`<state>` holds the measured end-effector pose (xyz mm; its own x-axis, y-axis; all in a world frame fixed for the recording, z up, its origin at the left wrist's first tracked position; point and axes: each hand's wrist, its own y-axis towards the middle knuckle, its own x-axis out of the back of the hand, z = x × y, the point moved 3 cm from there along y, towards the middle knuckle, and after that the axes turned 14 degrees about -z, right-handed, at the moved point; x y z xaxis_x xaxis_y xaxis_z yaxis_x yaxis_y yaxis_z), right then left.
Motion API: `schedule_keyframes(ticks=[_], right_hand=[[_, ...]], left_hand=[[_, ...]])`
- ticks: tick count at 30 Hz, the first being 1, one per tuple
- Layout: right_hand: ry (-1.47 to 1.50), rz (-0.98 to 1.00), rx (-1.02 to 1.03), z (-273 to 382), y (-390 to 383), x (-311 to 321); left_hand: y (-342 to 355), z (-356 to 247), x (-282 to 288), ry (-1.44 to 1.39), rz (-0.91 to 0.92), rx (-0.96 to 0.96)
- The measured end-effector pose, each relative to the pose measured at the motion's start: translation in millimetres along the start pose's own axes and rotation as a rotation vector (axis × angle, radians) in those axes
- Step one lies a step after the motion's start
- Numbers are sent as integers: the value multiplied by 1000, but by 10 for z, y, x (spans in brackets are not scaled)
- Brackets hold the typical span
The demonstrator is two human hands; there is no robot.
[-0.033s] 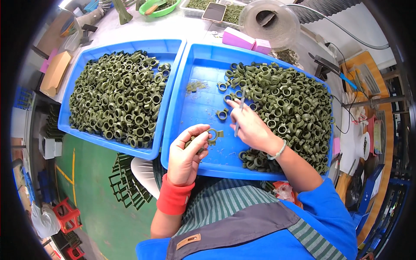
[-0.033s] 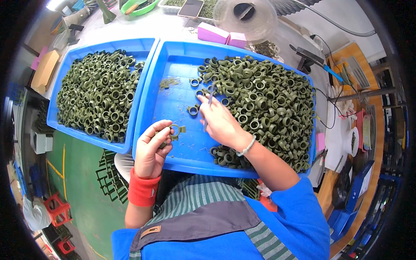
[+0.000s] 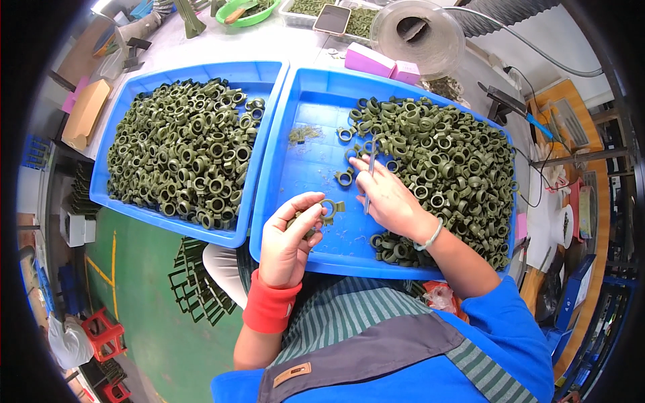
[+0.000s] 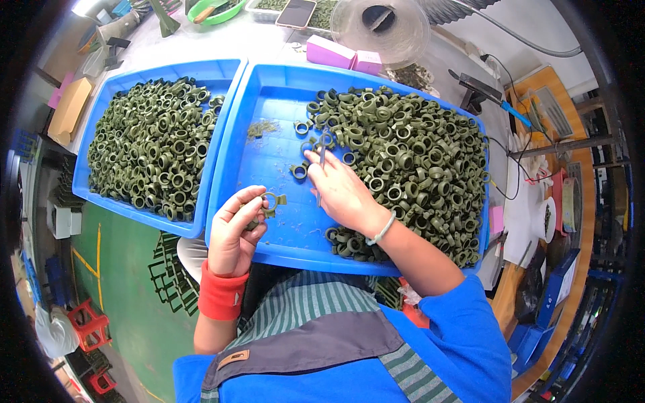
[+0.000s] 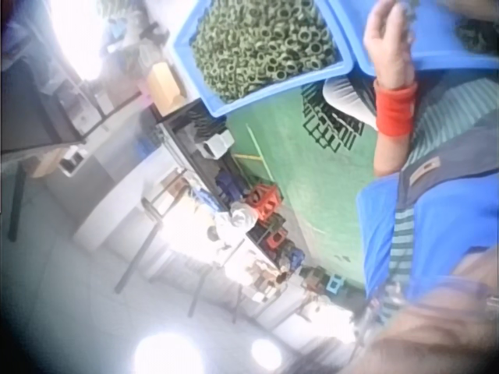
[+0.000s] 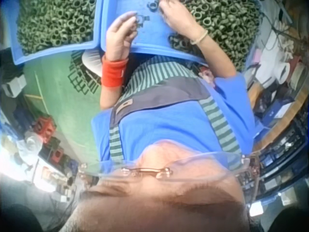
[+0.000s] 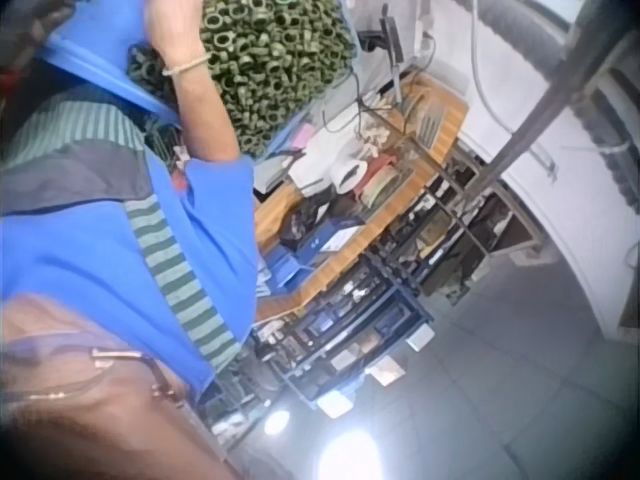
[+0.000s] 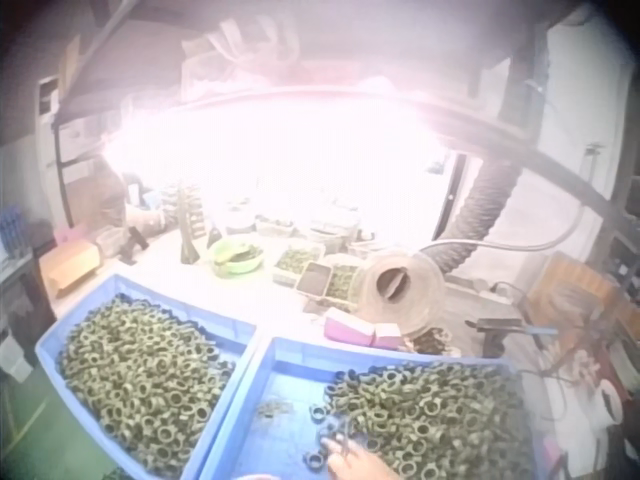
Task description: The person cleans green rubber rings using a small tool, scraping the inside and edges of the rings before placing them into a tray.
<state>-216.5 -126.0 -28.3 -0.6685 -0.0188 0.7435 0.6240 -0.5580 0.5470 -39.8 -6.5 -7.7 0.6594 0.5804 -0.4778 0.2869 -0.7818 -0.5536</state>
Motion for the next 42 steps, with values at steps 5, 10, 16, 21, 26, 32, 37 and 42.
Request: schedule_keyframes(ticks=[5, 10, 16, 21, 26, 32, 37, 42], right_hand=[[27, 149, -123, 137, -46, 6], [221, 31, -76, 275, 77, 39], [155, 86, 18, 442, 50, -255], [128, 173, -141, 347, -8, -281], [230, 52, -127, 351, 15, -304], [119, 138, -63, 427, -6, -429], [199, 120, -164, 468, 67, -364], [184, 135, 83, 527, 55, -505]], left_hand=[[5, -65, 112, -90, -7, 36], [8, -138, 147, -266, 13, 87], [37, -187, 157, -228, -94, 16], [35, -199, 161, -62, -22, -56], [-10, -254, -17, -88, -197, 40], [109, -182, 244, -264, -53, 37], [98, -183, 215, -214, 46, -27], [72, -197, 216, -331, 98, 36]])
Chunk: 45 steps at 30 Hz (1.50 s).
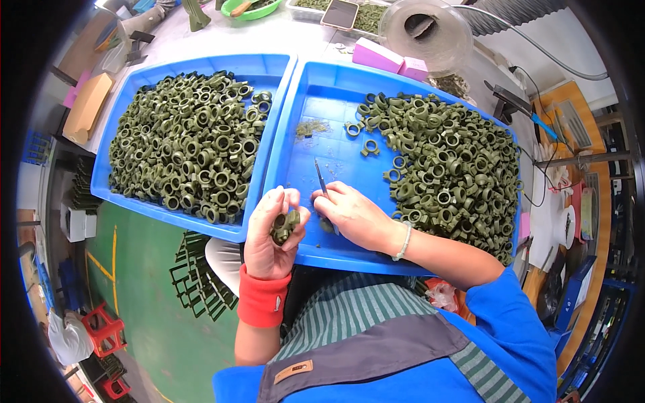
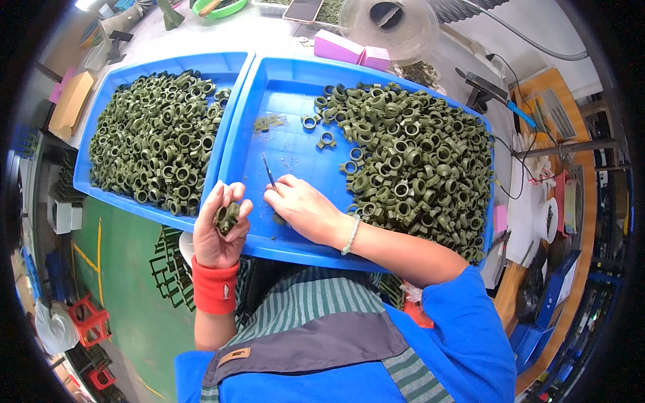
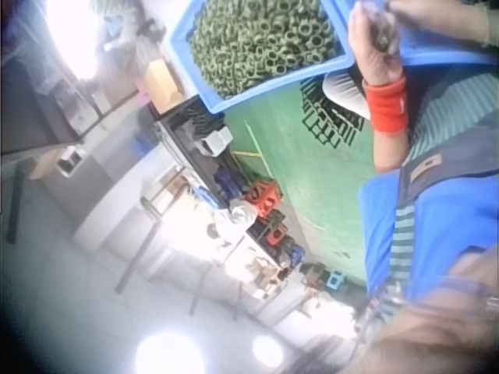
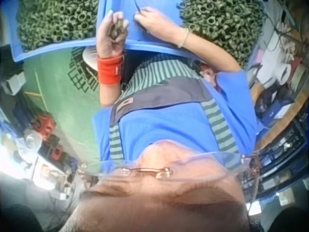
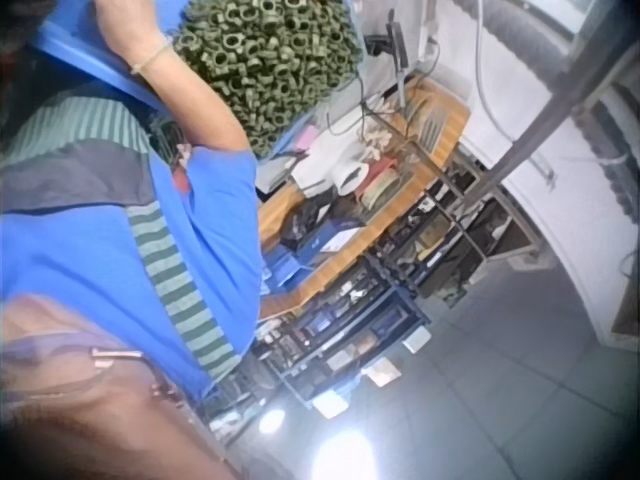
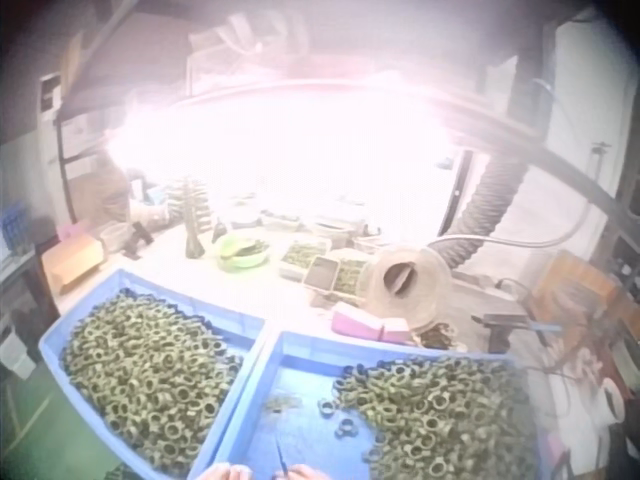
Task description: The person cleans green rubber rings using a small tool, scraping the inside and edges of the rings before placing them into a tray.
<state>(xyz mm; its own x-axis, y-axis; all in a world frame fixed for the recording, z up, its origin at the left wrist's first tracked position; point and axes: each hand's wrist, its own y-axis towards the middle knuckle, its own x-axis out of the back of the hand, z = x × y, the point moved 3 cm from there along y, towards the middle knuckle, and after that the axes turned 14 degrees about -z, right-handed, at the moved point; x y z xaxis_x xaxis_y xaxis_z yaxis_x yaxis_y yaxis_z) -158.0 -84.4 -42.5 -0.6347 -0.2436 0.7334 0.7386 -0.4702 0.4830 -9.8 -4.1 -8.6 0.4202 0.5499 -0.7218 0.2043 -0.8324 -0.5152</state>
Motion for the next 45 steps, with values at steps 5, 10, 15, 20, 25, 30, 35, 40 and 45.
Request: schedule_keyframes(ticks=[5, 10, 15, 20, 25, 30, 35, 40, 45], right_hand=[[327, 13, -423, -61, 57, 284], [1102, -52, -1000, -65, 3, 449], [1331, -65, -1087, -38, -77, 540], [1295, -58, -990, 86, 5, 606], [952, -88, -888, 139, 20, 673], [1015, -141, -975, 70, 14, 716], [1078, -117, -1050, 75, 1, 699], [714, -116, -721, 92, -37, 565], [259, 66, -526, 85, -99, 468]], left_hand=[[-8, 16, -9, 210, -92, -79], [-21, 83, -42, 499, -89, -129], [-30, 184, -141, 701, -37, -156], [-11, 212, -58, 567, -87, -201], [-32, 189, -82, 631, -78, -225], [-47, 174, -173, 587, -75, -53], [-35, 197, -149, 481, -29, 61], [-33, 188, -140, 506, -46, -19], [21, -71, -104, 398, -67, -200]])
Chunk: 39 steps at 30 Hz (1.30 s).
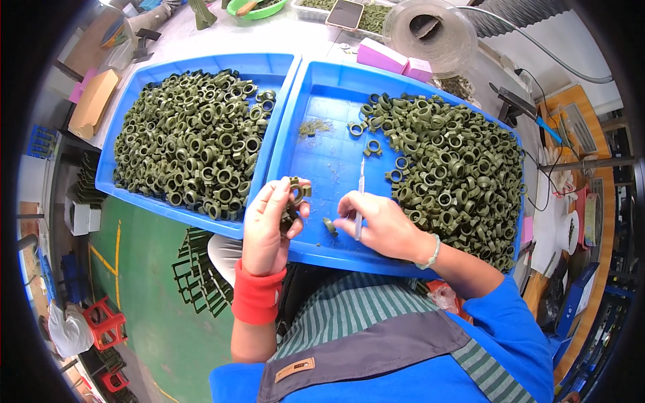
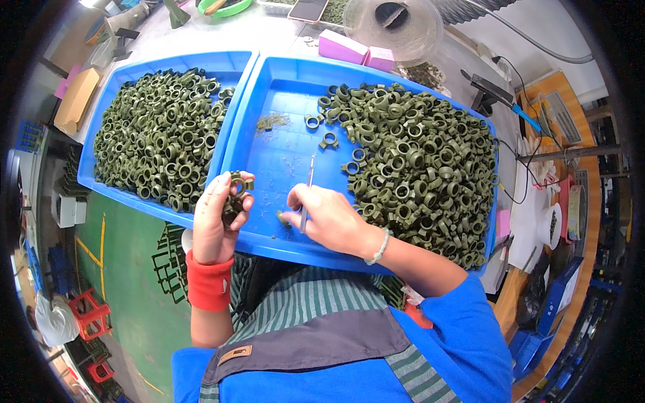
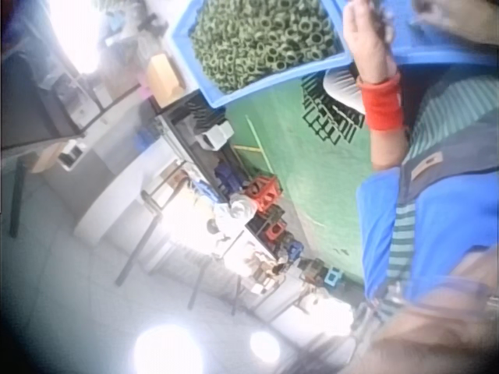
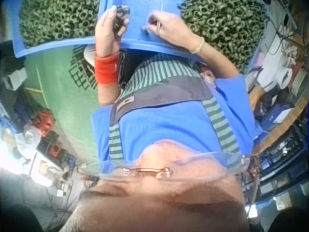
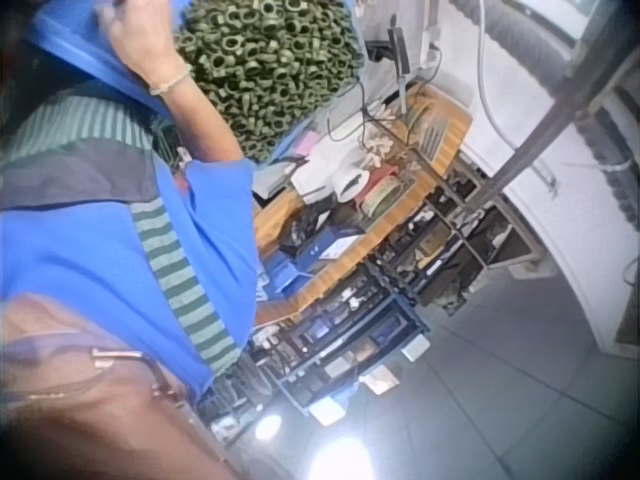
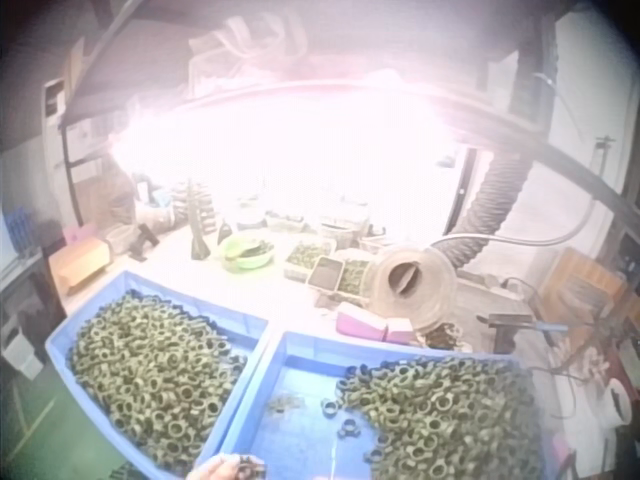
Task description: The person cleans green rubber rings using a small tool, scraping the inside and edges of the rings before placing them into a tray.
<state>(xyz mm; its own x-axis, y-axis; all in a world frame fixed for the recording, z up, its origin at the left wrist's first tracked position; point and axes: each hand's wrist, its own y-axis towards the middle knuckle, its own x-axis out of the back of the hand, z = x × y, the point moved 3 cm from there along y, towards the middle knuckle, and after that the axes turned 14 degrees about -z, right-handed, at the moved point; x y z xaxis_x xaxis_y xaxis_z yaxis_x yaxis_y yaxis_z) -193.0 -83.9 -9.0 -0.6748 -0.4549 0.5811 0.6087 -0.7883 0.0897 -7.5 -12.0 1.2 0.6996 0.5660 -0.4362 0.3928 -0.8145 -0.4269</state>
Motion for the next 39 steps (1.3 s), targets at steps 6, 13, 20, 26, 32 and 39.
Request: schedule_keyframes(ticks=[6, 13, 20, 26, 32, 39], right_hand=[[72, 23, -8, -74, -10, -248], [699, -97, -305, -46, 71, -9], [676, -133, -191, 115, 25, 104], [457, -248, 26, 91, 186, 500], [625, -150, -43, 66, 177, 703], [584, -123, 0, 117, 119, 660]], left_hand=[[-82, -39, 35, 34, -18, 59], [-118, 78, 82, 60, -24, 81], [-145, 211, -82, 89, 42, 71], [-156, 141, -79, 145, 44, 88], [-138, 151, -72, 286, -5, -73], [-149, 147, -114, 396, 14, -110]])
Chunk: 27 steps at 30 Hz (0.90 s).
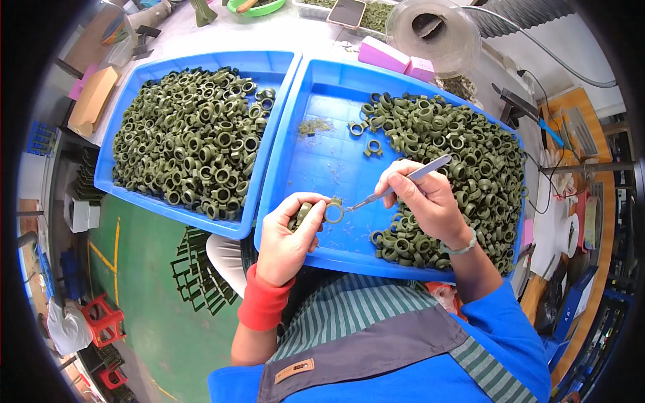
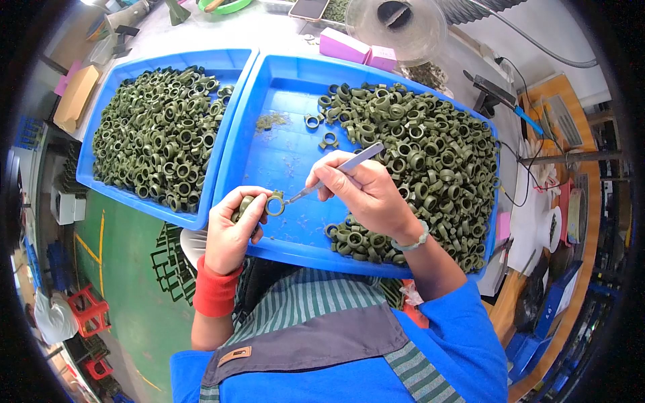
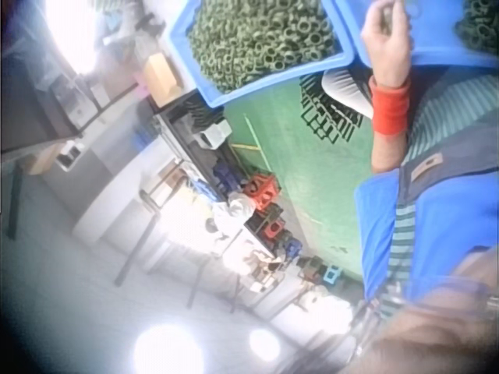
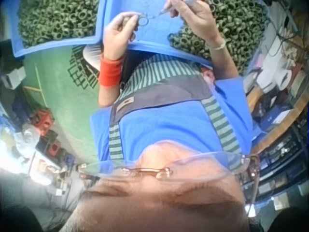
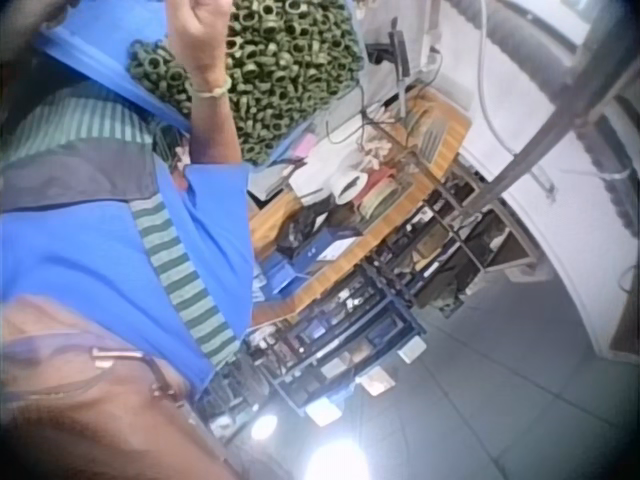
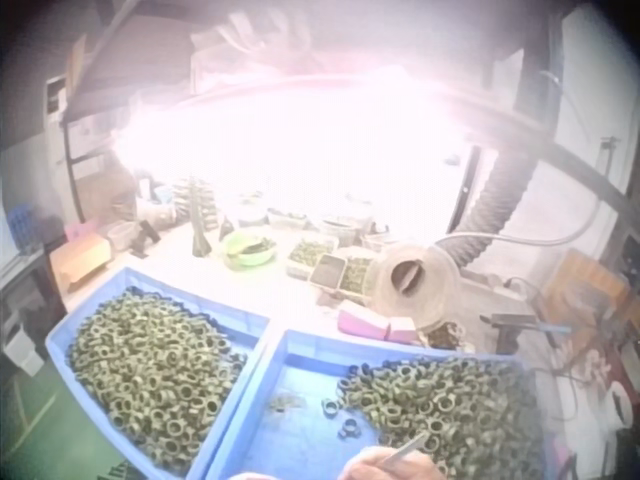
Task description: The person cleans green rubber rings using a small tool, scraping the inside and edges of the rings before placing them into a tray.
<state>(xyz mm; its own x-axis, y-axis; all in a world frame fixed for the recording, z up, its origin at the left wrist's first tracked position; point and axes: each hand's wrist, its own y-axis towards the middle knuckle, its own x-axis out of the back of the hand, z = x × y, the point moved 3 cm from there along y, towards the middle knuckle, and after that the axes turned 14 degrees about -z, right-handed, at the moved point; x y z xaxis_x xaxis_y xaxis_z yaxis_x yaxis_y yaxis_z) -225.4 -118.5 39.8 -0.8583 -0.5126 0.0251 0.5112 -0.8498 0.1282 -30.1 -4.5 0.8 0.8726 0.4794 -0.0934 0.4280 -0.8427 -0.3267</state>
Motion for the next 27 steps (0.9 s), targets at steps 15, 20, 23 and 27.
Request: schedule_keyframes(ticks=[15, 20, 23, 27], right_hand=[[-295, -13, 475, 71, -58, -198], [-271, -85, 456, 50, -142, -286], [261, -229, 136, -132, -224, -313], [131, -234, 27, -151, -128, -305]], left_hand=[[-29, 2, -63, -61, -163, -121], [-14, 27, -61, -57, -189, -173], [-20, -10, -72, -62, -192, -150], [-21, 16, -75, -87, -156, -148]])
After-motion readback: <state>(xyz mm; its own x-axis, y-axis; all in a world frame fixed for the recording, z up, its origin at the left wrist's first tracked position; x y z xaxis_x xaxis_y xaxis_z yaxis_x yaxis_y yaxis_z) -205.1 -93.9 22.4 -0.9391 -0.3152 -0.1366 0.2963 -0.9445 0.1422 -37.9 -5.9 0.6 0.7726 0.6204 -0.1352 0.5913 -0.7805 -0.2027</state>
